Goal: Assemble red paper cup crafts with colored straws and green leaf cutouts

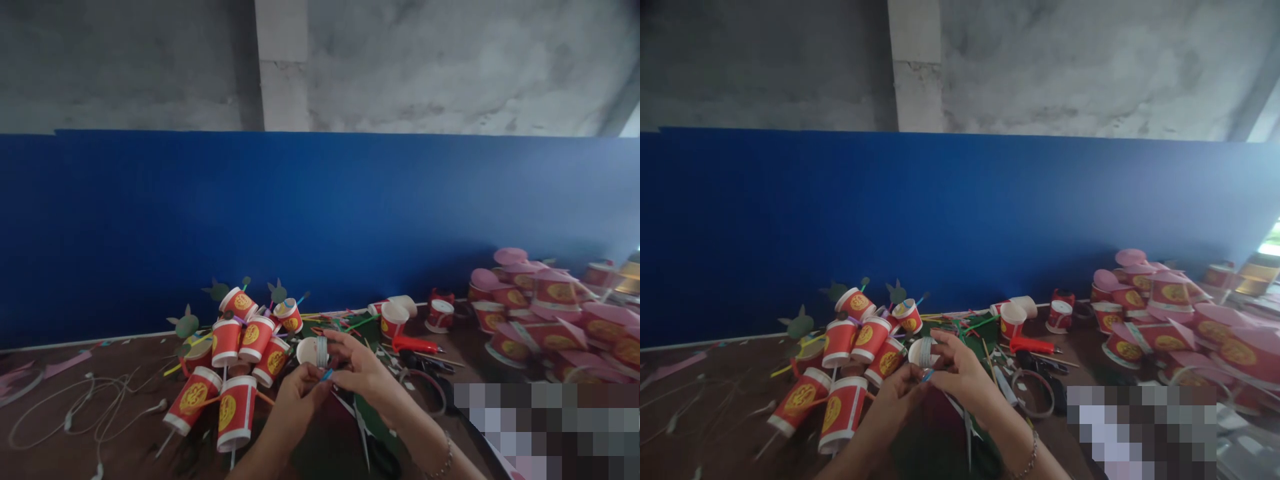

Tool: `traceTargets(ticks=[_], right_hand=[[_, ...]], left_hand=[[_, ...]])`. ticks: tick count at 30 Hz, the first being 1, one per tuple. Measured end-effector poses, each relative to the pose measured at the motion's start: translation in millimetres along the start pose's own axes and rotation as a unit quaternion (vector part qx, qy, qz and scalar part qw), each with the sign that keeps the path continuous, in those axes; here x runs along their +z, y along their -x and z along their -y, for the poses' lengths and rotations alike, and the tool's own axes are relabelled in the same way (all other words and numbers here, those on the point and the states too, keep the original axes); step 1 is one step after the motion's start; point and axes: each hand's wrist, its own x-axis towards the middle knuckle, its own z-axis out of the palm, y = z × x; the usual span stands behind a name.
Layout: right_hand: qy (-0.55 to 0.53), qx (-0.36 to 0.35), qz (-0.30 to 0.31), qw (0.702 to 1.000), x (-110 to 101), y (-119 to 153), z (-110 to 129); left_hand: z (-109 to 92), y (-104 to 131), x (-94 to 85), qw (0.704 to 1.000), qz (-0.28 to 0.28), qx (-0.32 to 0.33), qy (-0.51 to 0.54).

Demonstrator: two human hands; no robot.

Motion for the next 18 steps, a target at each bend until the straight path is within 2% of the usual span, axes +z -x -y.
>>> traceTargets(ticks=[2,5,13,18], right_hand=[[0.027,-0.012,-0.006,1.000,-1,-2,-7],[0.032,-0.022,-0.016,0.999,1,-3,-12],[0.029,-0.031,-0.034,0.999,8,3,2],[0.009,-0.021,-0.030,0.999,6,0,-4]], left_hand=[[-3,0,-0.2,0.999,-0.002,-0.021,0.030],[-6,2,-0.2,0.999,0.004,-0.018,0.050],[7,-2,-1.0,0.999,-0.040,0.008,0.032],[-5,3,-1.1,0.998,-0.028,-0.018,0.051]])
